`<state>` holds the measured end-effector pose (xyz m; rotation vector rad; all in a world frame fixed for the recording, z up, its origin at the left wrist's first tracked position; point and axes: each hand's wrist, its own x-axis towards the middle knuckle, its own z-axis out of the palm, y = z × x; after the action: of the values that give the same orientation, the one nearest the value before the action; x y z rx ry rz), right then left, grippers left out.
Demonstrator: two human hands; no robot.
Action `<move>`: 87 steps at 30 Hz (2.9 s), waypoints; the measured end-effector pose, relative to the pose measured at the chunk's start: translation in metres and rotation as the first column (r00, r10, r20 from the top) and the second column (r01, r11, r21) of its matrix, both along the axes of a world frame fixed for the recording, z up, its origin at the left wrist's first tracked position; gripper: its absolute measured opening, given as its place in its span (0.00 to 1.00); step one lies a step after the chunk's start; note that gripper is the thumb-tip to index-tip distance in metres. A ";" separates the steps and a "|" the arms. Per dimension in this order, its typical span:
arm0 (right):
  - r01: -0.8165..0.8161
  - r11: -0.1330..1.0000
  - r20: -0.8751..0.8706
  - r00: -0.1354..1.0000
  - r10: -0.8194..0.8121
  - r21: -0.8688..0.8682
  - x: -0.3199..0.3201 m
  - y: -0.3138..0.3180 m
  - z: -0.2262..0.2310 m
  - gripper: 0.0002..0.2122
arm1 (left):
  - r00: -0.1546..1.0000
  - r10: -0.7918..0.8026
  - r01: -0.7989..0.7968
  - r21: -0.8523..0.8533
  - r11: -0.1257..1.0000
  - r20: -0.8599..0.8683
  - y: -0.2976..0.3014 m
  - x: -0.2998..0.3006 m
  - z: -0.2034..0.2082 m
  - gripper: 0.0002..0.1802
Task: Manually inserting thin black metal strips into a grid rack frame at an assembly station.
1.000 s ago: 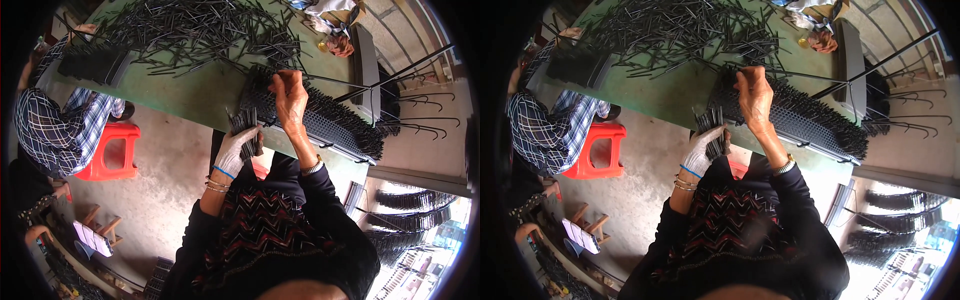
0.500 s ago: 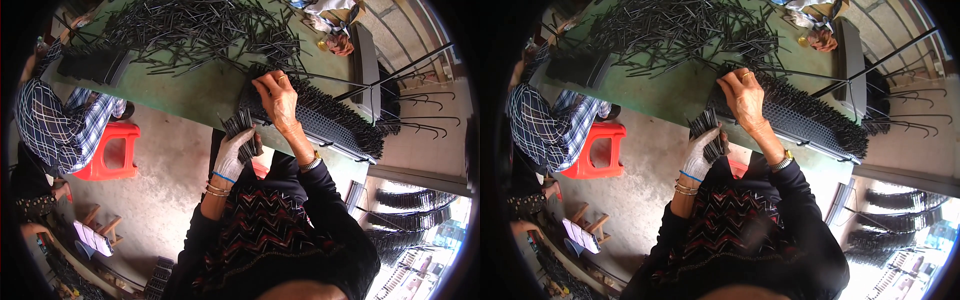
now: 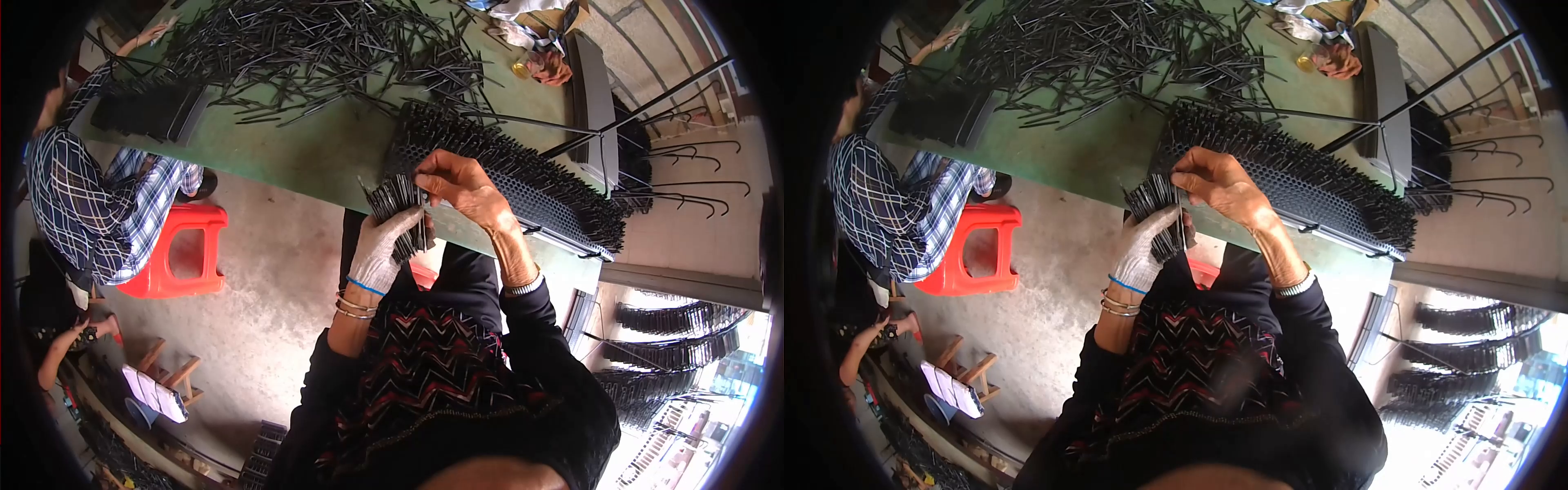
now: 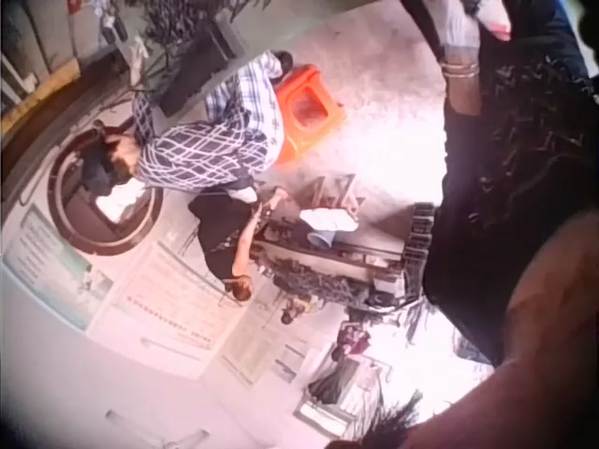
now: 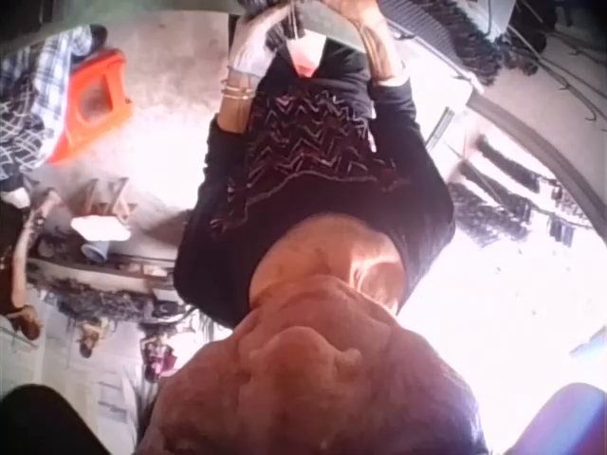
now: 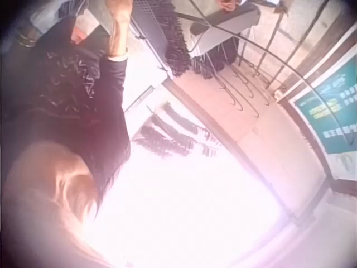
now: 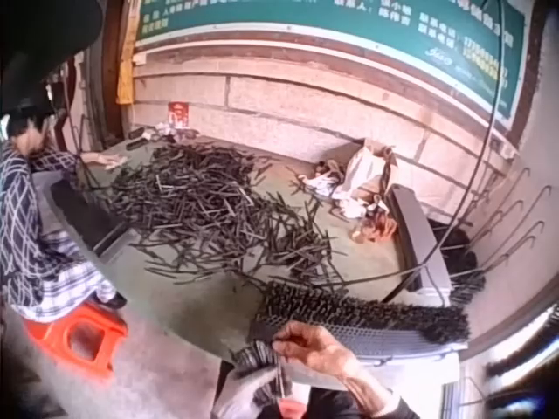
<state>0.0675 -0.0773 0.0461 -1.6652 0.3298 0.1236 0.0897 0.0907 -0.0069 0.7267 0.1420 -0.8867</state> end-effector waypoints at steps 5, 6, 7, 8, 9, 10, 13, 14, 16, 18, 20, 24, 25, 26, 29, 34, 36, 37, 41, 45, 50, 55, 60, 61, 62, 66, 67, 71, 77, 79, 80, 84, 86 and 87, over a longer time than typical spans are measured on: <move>0.006 1.000 0.060 0.998 -0.007 0.021 -0.001 -0.007 -0.009 0.08 | 0.998 -0.064 0.065 0.120 0.991 -0.012 0.001 -0.002 0.005 0.09; 0.022 1.000 0.053 0.998 -0.023 0.016 -0.001 -0.004 -0.006 0.08 | 0.998 -0.064 0.065 0.122 0.990 -0.013 0.001 -0.002 0.005 0.09; 0.038 0.999 0.045 0.998 -0.038 0.011 -0.001 -0.002 -0.004 0.08 | 0.999 -0.039 0.039 0.120 0.992 -0.001 0.000 -0.002 0.004 0.09; 0.037 0.999 0.043 0.998 -0.038 0.012 0.000 -0.001 -0.004 0.08 | 1.000 -0.014 0.013 0.118 0.993 0.011 0.000 -0.002 0.003 0.09; 0.041 0.999 0.037 0.998 -0.041 0.013 -0.001 -0.001 -0.003 0.08 | 1.000 -0.016 0.015 0.118 0.993 0.009 0.000 -0.001 0.003 0.09; 0.044 0.999 0.031 0.999 -0.044 0.014 -0.001 -0.001 -0.003 0.08 | 1.000 -0.025 0.024 0.114 0.993 0.008 0.001 0.000 0.002 0.09; 0.078 0.995 0.103 0.991 -0.084 0.059 0.002 -0.004 -0.006 0.08 | 0.999 -0.043 0.041 0.125 0.991 0.011 0.002 0.002 0.007 0.10; 0.078 0.995 0.101 0.991 -0.084 0.059 0.002 -0.006 -0.006 0.08 | 0.999 -0.051 0.048 0.141 0.989 0.017 0.002 0.003 0.010 0.10; 0.075 0.995 0.106 0.991 -0.082 0.067 0.002 -0.008 -0.007 0.08 | 0.998 -0.065 0.064 0.146 0.987 0.004 0.005 0.004 0.014 0.10; 0.062 0.997 0.095 0.993 -0.065 0.039 0.003 -0.007 -0.004 0.08 | 0.997 -0.078 0.079 0.150 0.986 -0.009 0.006 0.005 0.015 0.10; 0.046 0.999 0.084 0.995 -0.047 0.010 0.004 -0.005 0.002 0.07 | 0.995 -0.098 0.098 0.168 0.981 -0.010 0.006 0.005 0.016 0.09; 0.021 0.999 0.071 0.997 -0.023 0.031 0.003 -0.007 0.007 0.06 | 0.995 -0.104 0.103 0.205 0.973 -0.007 0.005 0.006 0.018 0.09; 0.026 0.999 0.067 0.997 -0.027 0.021 0.003 -0.008 0.007 0.05 | 0.996 -0.087 0.091 0.207 0.974 -0.031 0.004 0.007 0.018 0.09; 0.027 0.999 0.066 0.997 -0.029 0.020 0.004 -0.008 0.008 0.05 | 0.996 -0.070 0.080 0.209 0.975 -0.054 0.004 0.008 0.018 0.09; 0.262 0.964 0.260 0.935 -0.242 -0.048 0.007 -0.007 0.013 0.04 | 0.991 0.014 0.001 0.115 0.993 -0.135 0.004 0.010 0.007 0.09; 0.481 0.849 0.456 0.820 -0.347 -0.219 0.027 -0.007 0.001 0.03 | 0.971 0.019 -0.029 -0.038 0.999 -0.238 0.001 0.010 -0.007 0.09; 0.505 0.827 0.471 0.808 -0.353 -0.248 0.034 -0.007 -0.006 0.03 | 0.966 0.027 -0.043 -0.056 0.998 -0.257 -0.001 0.009 -0.004 0.09; 0.508 0.797 0.461 0.822 -0.335 -0.326 0.036 -0.005 -0.007 0.02 | 0.968 0.035 -0.045 -0.036 0.998 -0.250 -0.001 0.009 -0.003 0.09; 0.521 0.771 0.469 0.819 -0.332 -0.365 0.038 -0.008 -0.012 0.02 | 0.979 0.025 -0.019 0.033 0.999 -0.203 0.002 0.014 -0.001 0.08; 0.535 0.753 0.464 0.816 -0.344 -0.384 0.039 -0.003 -0.009 0.02 | 0.980 0.024 -0.009 0.075 0.997 -0.199 0.003 0.017 -0.001 0.08; 0.544 0.743 0.490 0.806 -0.332 -0.391 0.038 -0.006 -0.017 0.02 | 0.974 0.034 -0.025 0.045 0.999 -0.225 0.001 0.013 -0.004 0.08; 0.492 0.739 0.472 0.841 -0.265 -0.460 0.035 -0.014 -0.017 0.03 | 0.977 0.052 -0.041 0.058 0.997 -0.207 0.001 0.012 -0.002 0.07; 0.491 0.606 0.559 0.824 -0.090 -0.626 0.041 -0.014 -0.016 0.06 | 0.982 0.043 -0.027 0.090 0.996 -0.183 0.001 0.011 -0.002 0.07; 0.494 0.564 0.566 0.822 -0.057 -0.662 0.044 -0.010 -0.018 0.07 | 0.984 0.042 -0.028 0.081 0.996 -0.175 0.001 0.010 -0.002 0.07; 0.480 0.455 0.554 0.832 0.037 -0.750 0.044 -0.013 -0.024 0.07 | 0.985 0.040 -0.028 0.071 0.997 -0.168 0.000 0.009 -0.001 0.07; 0.512 0.306 0.562 0.822 0.097 -0.802 0.041 -0.008 -0.026 0.07 | 0.982 0.051 -0.032 0.104 0.994 -0.184 -0.001 0.005 -0.001 0.07; 0.540 0.303 0.582 0.811 0.063 -0.785 0.038 -0.005 -0.023 0.07 | 0.983 0.051 -0.033 0.107 0.994 -0.177 0.000 0.005 0.001 0.07; 0.233 0.916 0.219 0.961 -0.166 -0.328 0.013 0.005 0.006 0.10 | 0.990 0.031 -0.017 0.099 0.995 -0.140 0.005 0.005 0.000 0.08; -0.002 0.993 0.058 0.998 0.009 -0.122 -0.002 -0.002 -0.004 0.09 | 0.996 -0.015 0.029 0.163 0.986 -0.089 -0.004 0.000 0.013 0.10; -0.007 0.993 0.063 0.998 0.015 -0.121 -0.002 -0.001 -0.001 0.08 | 0.996 -0.009 0.023 0.153 0.988 -0.093 -0.004 -0.001 0.014 0.10; 0.015 1.000 0.017 1.000 -0.015 -0.008 -0.003 0.001 0.002 0.07 | 0.995 -0.004 0.018 0.143 0.990 -0.098 -0.004 -0.001 0.015 0.10; 0.039 0.995 0.010 0.999 -0.040 0.093 -0.005 0.000 0.001 0.06 | 0.996 -0.041 0.052 0.131 0.990 -0.080 -0.003 0.002 0.016 0.12; 0.027 0.993 0.020 0.999 -0.030 0.115 -0.006 -0.003 -0.002 0.05 | 0.997 -0.075 0.079 0.133 0.988 -0.033 -0.002 0.003 0.010 0.12; 0.015 0.990 0.029 0.999 -0.019 0.138 -0.006 -0.004 -0.003 0.05 | 0.997 -0.075 0.079 0.134 0.988 -0.034 -0.002 0.003 0.011 0.12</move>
<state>0.0612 -0.0810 0.0433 -1.5255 0.3058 0.1061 0.0923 0.0890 0.0036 0.8503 0.2018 -0.9684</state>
